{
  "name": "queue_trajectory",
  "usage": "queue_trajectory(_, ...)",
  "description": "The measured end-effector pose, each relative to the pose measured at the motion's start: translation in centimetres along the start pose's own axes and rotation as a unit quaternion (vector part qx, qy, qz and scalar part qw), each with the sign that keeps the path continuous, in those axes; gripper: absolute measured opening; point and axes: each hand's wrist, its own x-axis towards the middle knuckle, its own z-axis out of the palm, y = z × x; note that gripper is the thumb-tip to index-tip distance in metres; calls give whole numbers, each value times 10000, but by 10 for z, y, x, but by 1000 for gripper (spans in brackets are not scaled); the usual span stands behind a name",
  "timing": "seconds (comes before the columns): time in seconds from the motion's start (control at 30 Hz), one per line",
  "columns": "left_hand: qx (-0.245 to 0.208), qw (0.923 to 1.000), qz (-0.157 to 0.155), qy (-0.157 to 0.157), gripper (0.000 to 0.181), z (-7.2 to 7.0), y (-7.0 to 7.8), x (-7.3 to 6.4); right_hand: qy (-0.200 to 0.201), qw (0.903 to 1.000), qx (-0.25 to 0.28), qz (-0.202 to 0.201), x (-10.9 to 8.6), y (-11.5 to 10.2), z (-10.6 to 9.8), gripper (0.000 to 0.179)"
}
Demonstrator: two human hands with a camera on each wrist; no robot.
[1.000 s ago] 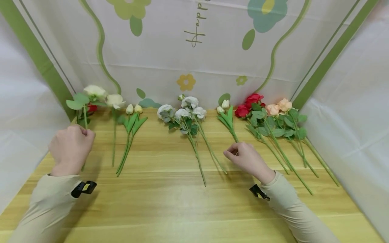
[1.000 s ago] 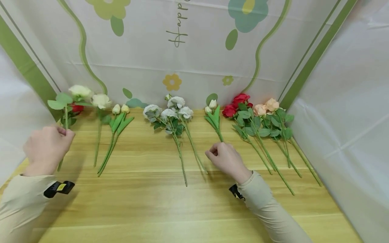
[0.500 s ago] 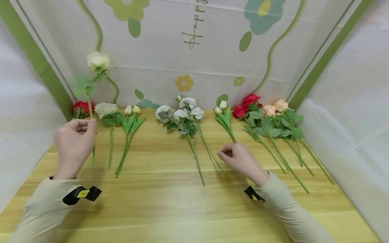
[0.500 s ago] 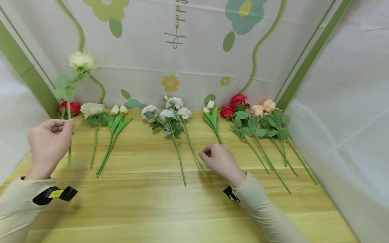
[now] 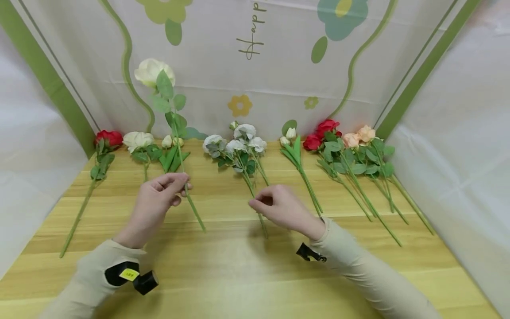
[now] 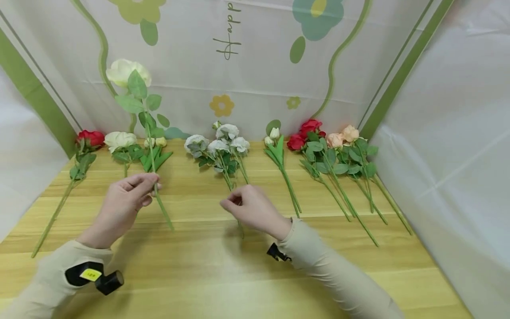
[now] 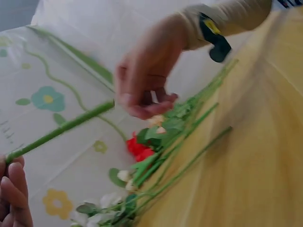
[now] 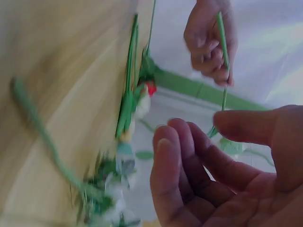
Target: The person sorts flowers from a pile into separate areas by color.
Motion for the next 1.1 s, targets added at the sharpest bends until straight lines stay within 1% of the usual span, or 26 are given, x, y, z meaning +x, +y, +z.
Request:
queue_trajectory(0.07, 390, 9992, 75, 35, 28, 6, -6, -1, -191, 9987, 475, -2, 2, -7, 8, 26)
queue_trajectory(0.2, 1041, 9943, 241, 41, 30, 17, -13, -4, -437, 9897, 1356, 113, 6, -19, 24, 32)
queue_trajectory(0.3, 1523, 9877, 351, 42, 32, 24, -16, -8, -443, 9862, 1585, 152, 8, -28, 35, 31)
queue_trajectory(0.37, 1734, 9840, 411, 64, 31, 29, -16, -12, -451, 9851, 1654, 120, 9, -32, 41, 28)
queue_trajectory(0.43, 1854, 9814, 489, 90, 29, 33, -17, -17, -467, 9860, 1602, 6, 8, -34, 46, 23)
queue_trajectory(0.53, 1826, 9810, 646, 118, 25, 39, -18, -21, -443, 9871, 1522, -210, 7, -36, 51, 16)
queue_trajectory(0.63, 1744, 9816, 765, 137, 22, 43, -18, -23, -287, 9893, 1370, -417, 6, -35, 55, 10)
queue_trajectory(0.73, 1777, 9809, 766, 188, 21, 49, -18, -24, -97, 9907, 1223, -587, 6, -34, 58, 8)
queue_trajectory(0.83, 1823, 9801, 756, 221, 24, 54, -18, -21, 141, 9911, 1097, -743, 6, -33, 58, 8)
queue_trajectory(0.93, 1851, 9790, 830, 196, 26, 57, -18, -16, 403, 9909, 970, -839, 7, -33, 56, 9)
queue_trajectory(1.03, 1907, 9774, 908, 101, 28, 55, -19, -10, 539, 9914, 815, -867, 10, -34, 54, 13)
queue_trajectory(1.1, 1983, 9765, 848, 43, 33, 50, -19, -7, 566, 9923, 744, -818, 13, -32, 54, 14)
